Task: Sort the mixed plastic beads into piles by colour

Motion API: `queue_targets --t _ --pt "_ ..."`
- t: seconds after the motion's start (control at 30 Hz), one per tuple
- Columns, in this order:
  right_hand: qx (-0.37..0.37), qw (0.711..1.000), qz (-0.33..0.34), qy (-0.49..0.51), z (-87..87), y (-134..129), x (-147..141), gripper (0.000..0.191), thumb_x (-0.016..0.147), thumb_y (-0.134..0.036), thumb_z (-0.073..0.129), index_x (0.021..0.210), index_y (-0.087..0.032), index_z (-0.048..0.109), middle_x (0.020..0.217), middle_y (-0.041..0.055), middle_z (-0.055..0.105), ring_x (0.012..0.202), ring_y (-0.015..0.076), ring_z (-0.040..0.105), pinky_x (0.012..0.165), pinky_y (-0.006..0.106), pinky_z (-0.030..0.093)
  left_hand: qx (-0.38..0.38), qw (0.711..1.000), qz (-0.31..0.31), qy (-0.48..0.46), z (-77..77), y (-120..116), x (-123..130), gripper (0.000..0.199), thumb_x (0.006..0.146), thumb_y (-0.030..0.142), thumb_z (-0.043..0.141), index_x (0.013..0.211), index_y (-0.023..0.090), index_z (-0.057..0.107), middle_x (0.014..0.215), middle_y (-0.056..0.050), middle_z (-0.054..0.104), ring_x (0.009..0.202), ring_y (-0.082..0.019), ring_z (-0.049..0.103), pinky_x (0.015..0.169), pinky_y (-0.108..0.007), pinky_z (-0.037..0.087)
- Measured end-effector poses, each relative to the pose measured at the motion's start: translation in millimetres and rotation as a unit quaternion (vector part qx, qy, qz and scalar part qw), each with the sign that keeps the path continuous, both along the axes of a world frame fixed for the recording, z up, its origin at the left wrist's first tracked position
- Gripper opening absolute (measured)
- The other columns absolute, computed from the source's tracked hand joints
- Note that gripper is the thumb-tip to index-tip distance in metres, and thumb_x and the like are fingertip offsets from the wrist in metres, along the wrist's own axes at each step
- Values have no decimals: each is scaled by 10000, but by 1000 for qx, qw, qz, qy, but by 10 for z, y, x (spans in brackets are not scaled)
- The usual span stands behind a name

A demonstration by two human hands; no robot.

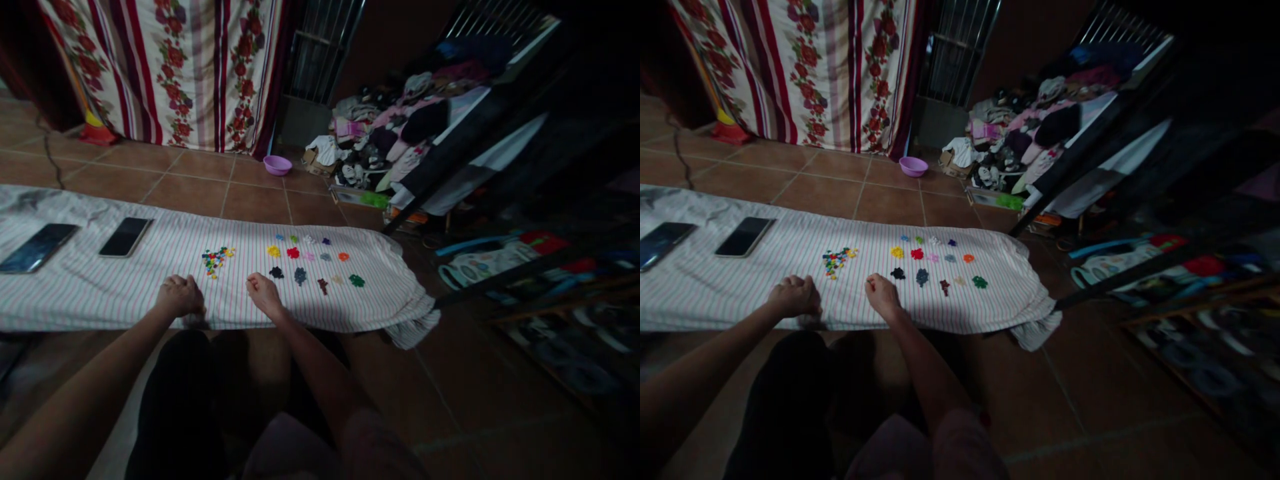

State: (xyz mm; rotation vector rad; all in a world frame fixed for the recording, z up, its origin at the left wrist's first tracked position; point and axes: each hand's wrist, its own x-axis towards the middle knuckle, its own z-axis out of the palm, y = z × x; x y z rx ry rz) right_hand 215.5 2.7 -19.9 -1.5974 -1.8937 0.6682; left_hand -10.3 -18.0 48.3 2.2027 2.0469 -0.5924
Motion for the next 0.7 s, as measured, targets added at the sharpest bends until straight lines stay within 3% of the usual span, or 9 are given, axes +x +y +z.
queue_targets --t 0.37,0.6,0.7 --pt "48 997 -28 54 -106 -312 768 196 769 -192 494 917 -212 621 783 -8 618 736 131 594 698 233 478 -13 1000 -7 11 6 -5 -5 889 698 586 538 1336 -7 359 1274 -345 474 1170 -426 492 899 -426 396" --pt "8 985 -114 128 -60 -523 1311 208 742 -255 487 907 -215 607 718 -15 622 654 137 614 638 258 504 1 999 -22 27 -20 -15 -8 792 728 564 537 1272 2 413 1240 -308 515 1139 -407 514 894 -399 396" --pt "1 972 -144 184 -21 -552 1556 212 737 -322 497 892 -210 588 666 -16 617 627 146 624 624 271 515 13 1000 -5 -15 -46 -14 -18 764 710 533 568 1247 5 436 1236 -312 517 1139 -429 501 901 -416 387"
